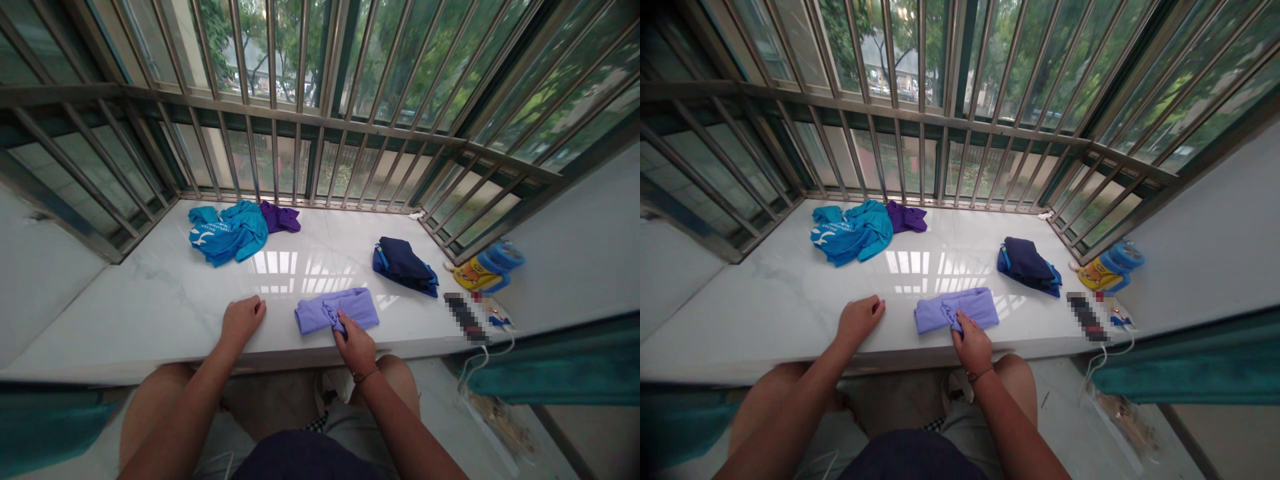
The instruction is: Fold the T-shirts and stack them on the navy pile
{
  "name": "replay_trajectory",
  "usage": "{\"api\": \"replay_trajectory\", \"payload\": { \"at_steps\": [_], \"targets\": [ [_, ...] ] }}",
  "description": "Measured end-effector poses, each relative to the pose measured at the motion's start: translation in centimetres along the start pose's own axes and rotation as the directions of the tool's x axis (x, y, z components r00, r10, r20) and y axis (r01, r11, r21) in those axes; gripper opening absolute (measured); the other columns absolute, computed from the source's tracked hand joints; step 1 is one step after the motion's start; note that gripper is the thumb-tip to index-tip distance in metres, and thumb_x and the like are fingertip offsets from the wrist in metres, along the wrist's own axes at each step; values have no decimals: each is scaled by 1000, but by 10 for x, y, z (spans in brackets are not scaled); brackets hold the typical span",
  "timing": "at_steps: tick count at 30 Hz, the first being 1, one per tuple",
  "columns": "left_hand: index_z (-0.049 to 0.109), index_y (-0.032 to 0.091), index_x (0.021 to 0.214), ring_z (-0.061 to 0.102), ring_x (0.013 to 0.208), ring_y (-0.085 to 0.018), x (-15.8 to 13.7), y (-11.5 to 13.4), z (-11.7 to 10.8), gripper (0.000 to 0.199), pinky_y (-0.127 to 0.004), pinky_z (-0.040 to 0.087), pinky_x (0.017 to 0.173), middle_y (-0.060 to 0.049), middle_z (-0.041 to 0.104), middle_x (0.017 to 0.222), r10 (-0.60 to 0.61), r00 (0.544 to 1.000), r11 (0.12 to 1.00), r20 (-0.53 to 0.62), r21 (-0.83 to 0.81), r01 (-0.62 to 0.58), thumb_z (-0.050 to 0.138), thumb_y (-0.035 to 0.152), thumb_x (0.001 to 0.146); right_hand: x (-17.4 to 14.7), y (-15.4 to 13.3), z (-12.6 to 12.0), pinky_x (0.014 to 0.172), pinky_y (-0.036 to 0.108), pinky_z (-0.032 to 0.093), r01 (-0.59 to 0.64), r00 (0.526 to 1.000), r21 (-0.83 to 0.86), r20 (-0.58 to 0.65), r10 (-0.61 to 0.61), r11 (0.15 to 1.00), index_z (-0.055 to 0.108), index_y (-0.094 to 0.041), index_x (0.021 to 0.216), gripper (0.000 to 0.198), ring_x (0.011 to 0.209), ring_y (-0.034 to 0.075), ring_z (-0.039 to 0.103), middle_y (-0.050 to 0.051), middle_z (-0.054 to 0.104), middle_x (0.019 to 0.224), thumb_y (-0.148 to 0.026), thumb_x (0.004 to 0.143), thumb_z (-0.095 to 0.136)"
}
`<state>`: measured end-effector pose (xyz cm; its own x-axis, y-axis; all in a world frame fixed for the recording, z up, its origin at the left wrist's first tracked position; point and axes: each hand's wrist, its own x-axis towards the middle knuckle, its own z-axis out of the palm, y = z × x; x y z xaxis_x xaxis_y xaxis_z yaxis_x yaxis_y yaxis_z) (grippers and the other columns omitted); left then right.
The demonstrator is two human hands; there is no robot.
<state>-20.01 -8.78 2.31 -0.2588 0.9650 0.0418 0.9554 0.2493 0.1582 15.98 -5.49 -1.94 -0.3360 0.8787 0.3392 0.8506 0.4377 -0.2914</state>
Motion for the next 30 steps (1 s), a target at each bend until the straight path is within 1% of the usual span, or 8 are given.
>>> {"api": "replay_trajectory", "payload": {
  "at_steps": [5,16,24,30],
  "targets": [
    [69,23,81,71,80,-26,0,0,0,41,-38,36,77,-8,79,83,-6,1000,1000,5,-2,6,43,44,106,-1,0,1,110,32,60,1,1000,7,-8,-1,1000,77,-27,135,40,123,24,77,4,76,139,-24,97,67],
    [69,22,81,71,79,-26,-1,2,-4,42,-38,35,76,-9,78,81,-5,1000,1000,-1,-4,5,43,43,106,0,-1,1,107,32,61,12,999,4,-42,-11,1000,78,-25,133,39,120,24,78,6,78,134,-23,96,67],
    [68,23,81,72,79,-27,0,2,-3,41,-38,34,75,-8,78,82,-4,1000,1000,-4,10,4,43,43,107,0,0,1,109,33,61,4,1000,15,-28,-4,1000,78,-25,132,38,121,24,78,6,77,136,-23,96,67],
    [68,23,81,71,79,-26,0,0,0,41,-38,33,75,-8,79,83,4,1000,1000,-9,-12,-4,43,43,107,0,0,1,109,33,60,9,1000,14,-20,-9,1000,78,-26,133,39,122,24,77,6,77,136,-23,96,67]
  ]
}}
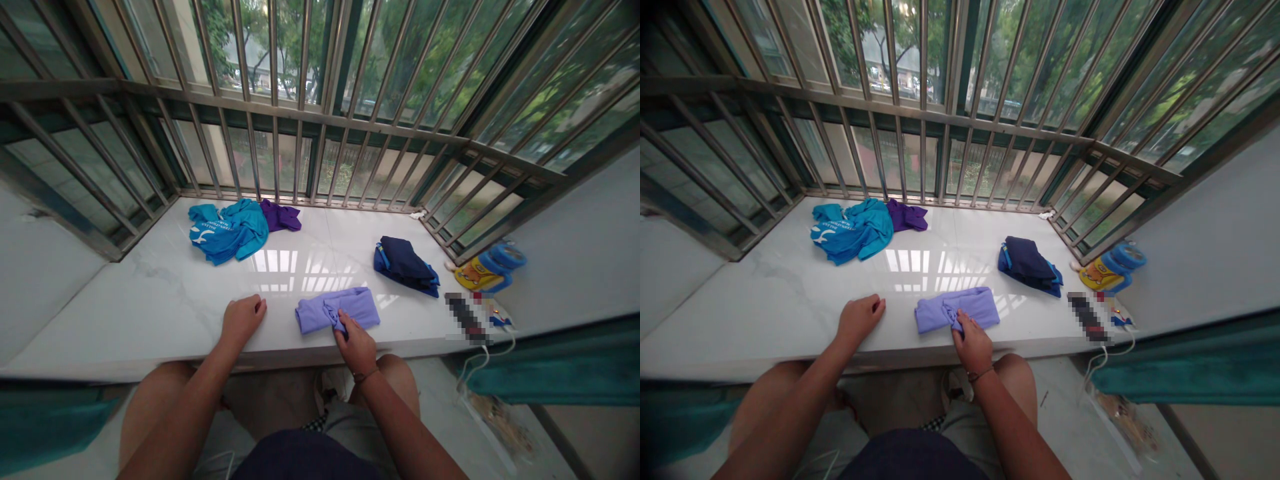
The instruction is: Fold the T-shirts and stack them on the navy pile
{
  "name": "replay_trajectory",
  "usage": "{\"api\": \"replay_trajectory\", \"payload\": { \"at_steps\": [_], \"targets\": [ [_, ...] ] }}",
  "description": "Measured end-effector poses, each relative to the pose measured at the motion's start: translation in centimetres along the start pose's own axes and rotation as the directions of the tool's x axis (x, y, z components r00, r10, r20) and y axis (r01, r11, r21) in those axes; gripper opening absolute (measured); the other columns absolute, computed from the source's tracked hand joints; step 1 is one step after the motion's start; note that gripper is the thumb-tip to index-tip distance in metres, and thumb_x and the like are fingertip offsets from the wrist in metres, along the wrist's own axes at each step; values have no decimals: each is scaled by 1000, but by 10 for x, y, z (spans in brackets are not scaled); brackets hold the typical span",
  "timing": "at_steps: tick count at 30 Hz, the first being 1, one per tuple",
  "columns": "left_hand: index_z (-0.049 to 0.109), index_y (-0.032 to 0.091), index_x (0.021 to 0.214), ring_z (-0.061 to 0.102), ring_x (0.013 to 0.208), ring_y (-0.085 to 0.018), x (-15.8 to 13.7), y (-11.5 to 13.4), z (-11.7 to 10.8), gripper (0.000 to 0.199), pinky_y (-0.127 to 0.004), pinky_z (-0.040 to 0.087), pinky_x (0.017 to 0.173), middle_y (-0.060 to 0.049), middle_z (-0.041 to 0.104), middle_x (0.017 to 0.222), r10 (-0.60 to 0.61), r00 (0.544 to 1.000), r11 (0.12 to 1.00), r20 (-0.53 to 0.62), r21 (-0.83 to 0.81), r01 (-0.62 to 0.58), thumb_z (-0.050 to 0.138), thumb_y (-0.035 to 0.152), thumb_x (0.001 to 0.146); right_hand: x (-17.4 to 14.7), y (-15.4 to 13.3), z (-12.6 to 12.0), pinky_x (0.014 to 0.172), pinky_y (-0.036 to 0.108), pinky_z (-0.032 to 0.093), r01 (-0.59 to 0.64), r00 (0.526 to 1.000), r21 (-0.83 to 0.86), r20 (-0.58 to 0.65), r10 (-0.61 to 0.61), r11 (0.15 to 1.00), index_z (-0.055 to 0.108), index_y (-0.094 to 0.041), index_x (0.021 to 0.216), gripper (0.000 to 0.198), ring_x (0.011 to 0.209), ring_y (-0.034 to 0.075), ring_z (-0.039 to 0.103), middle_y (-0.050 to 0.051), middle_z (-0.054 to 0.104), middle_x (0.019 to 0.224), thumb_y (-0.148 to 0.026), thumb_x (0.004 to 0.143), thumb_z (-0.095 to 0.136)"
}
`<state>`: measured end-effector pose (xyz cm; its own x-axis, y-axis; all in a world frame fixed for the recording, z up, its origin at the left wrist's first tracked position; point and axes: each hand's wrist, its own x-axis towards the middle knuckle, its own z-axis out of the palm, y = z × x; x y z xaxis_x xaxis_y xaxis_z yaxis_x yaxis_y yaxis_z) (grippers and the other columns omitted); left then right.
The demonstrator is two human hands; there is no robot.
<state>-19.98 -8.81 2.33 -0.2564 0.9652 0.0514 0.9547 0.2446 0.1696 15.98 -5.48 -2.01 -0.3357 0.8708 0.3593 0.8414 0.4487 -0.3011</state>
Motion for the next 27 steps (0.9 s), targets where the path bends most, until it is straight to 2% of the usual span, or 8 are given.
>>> {"api": "replay_trajectory", "payload": {
  "at_steps": [12,27],
  "targets": [
    [68,23,82,72,81,-26,0,2,-4,41,-38,36,77,-8,79,84,-14,1000,999,22,33,13,43,43,107,1,-2,-2,108,31,60,3,1000,-6,-7,-3,1000,78,-25,132,38,121,23,77,6,78,135,-23,95,67],
    [70,23,83,71,81,-26,0,3,-6,41,-38,36,78,-9,79,85,-21,999,1000,31,-3,22,43,43,107,1,-3,-3,110,33,59,-16,1000,6,12,16,1000,78,-26,132,39,122,24,77,5,77,137,-24,95,65]
  ]
}}
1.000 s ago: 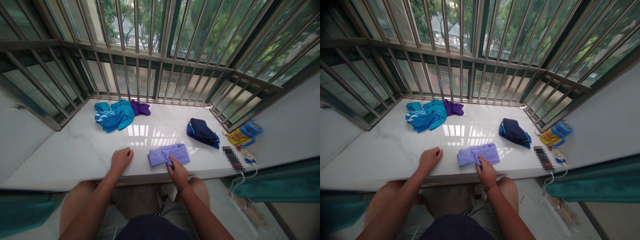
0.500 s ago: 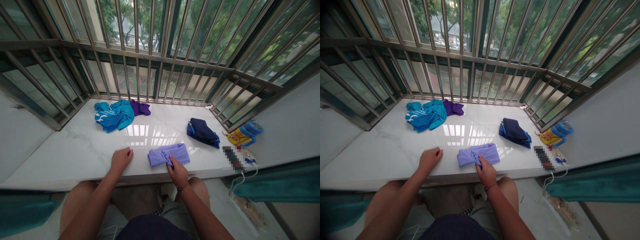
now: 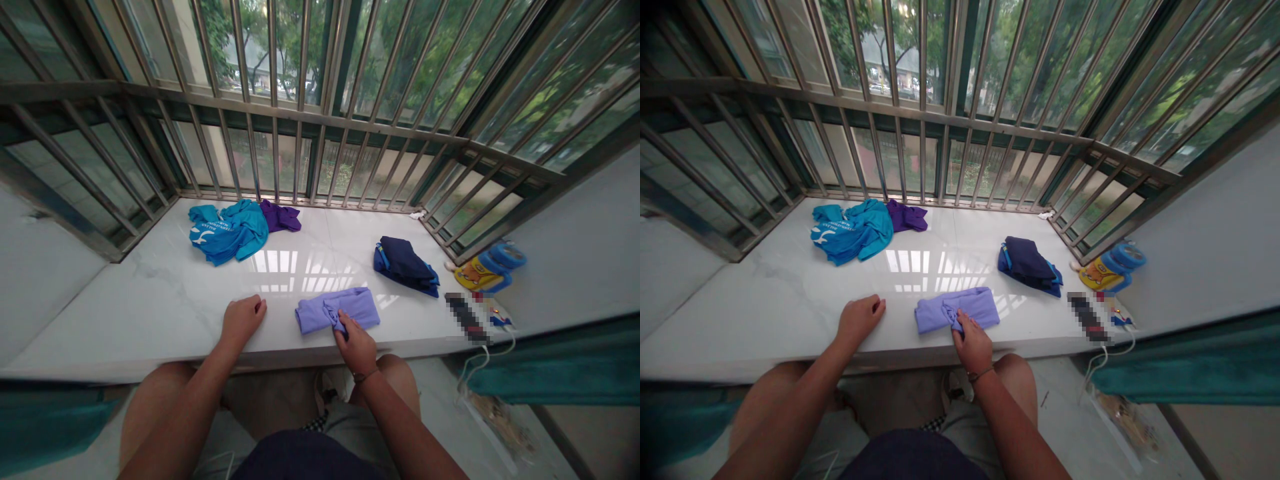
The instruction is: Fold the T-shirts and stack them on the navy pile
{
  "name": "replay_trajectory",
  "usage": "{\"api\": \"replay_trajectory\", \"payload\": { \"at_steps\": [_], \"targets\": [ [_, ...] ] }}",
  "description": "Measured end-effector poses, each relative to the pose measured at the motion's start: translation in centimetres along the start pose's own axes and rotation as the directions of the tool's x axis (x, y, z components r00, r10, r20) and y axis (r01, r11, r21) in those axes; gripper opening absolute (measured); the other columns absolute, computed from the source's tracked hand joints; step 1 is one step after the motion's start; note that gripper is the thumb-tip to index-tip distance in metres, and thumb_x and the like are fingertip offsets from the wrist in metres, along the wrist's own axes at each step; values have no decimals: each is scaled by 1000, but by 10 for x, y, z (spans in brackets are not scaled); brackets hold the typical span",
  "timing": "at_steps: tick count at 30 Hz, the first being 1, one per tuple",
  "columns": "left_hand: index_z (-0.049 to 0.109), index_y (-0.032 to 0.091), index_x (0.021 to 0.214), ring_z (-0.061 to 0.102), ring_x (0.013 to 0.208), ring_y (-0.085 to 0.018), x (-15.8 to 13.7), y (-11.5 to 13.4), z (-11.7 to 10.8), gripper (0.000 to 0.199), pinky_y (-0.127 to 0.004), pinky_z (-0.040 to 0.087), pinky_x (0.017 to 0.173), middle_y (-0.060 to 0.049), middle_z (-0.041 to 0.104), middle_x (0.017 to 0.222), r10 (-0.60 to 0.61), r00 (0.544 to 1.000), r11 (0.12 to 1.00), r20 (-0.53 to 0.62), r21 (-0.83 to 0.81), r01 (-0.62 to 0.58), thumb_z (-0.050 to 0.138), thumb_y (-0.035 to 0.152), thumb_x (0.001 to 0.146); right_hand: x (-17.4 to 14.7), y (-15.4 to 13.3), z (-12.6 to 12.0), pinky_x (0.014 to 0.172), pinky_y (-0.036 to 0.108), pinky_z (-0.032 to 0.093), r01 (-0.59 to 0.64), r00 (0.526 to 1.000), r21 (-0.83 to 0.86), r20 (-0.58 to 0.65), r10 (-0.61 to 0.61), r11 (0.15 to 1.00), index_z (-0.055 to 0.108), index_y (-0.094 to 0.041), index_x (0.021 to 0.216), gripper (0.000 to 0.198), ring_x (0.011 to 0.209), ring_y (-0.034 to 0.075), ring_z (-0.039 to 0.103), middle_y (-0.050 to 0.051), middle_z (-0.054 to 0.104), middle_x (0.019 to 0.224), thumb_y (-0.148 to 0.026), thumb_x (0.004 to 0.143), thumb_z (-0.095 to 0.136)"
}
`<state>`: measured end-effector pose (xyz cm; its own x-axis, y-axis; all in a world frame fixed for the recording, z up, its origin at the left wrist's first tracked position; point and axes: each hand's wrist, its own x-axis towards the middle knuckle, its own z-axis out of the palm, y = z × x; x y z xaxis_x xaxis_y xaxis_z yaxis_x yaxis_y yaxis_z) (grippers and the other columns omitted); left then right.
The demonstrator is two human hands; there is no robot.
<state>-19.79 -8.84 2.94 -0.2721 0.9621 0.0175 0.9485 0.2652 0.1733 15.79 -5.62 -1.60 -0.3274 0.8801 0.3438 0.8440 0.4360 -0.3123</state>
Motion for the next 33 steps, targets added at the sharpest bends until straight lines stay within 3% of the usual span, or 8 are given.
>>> {"api": "replay_trajectory", "payload": {
  "at_steps": [11,21,23,26,30,33],
  "targets": [
    [68,23,82,72,81,-27,0,-1,2,41,-38,36,78,-9,79,83,9,1000,1000,-7,10,-9,43,43,107,-1,1,2,109,32,60,18,999,-5,-26,-18,1000,78,-23,132,38,121,24,78,7,78,135,-23,96,65],
    [62,24,75,68,78,-24,-5,-1,-2,41,-35,41,78,-7,74,78,0,1000,993,-7,-116,0,42,46,104,1,-1,-2,108,33,61,8,1000,-1,-5,-8,1000,78,-25,130,36,121,24,78,6,78,134,-24,95,66],
    [57,24,73,65,74,-21,-21,-6,-1,44,-33,42,75,-4,69,73,-50,998,973,-23,-224,44,40,51,104,1,-1,-2,109,33,60,5,1000,-2,1,-5,1000,78,-26,130,36,122,24,77,5,78,136,-23,96,66],
    [55,26,73,63,70,-21,-67,-25,2,48,-32,45,72,-2,66,70,-185,983,933,-9,-316,173,36,58,103,1,-2,-3,110,32,59,3,1000,-2,11,-3,1000,77,-27,129,35,122,23,77,4,76,139,-22,95,67],
    [64,33,75,67,76,-31,-143,-68,8,37,-41,51,75,-4,70,72,-253,963,937,98,-221,269,43,55,95,0,-1,-2,114,33,57,24,1000,9,15,-24,1000,77,-26,130,36,124,22,76,3,75,141,-22,96,67],
    [68,31,82,71,99,-37,-175,-100,10,35,-48,55,93,-10,77,93,-233,971,959,58,-154,239,43,54,92,0,1,0,114,33,57,25,1000,17,8,-25,1000,77,-25,130,35,125,23,76,4,75,141,-23,97,66]
  ]
}}
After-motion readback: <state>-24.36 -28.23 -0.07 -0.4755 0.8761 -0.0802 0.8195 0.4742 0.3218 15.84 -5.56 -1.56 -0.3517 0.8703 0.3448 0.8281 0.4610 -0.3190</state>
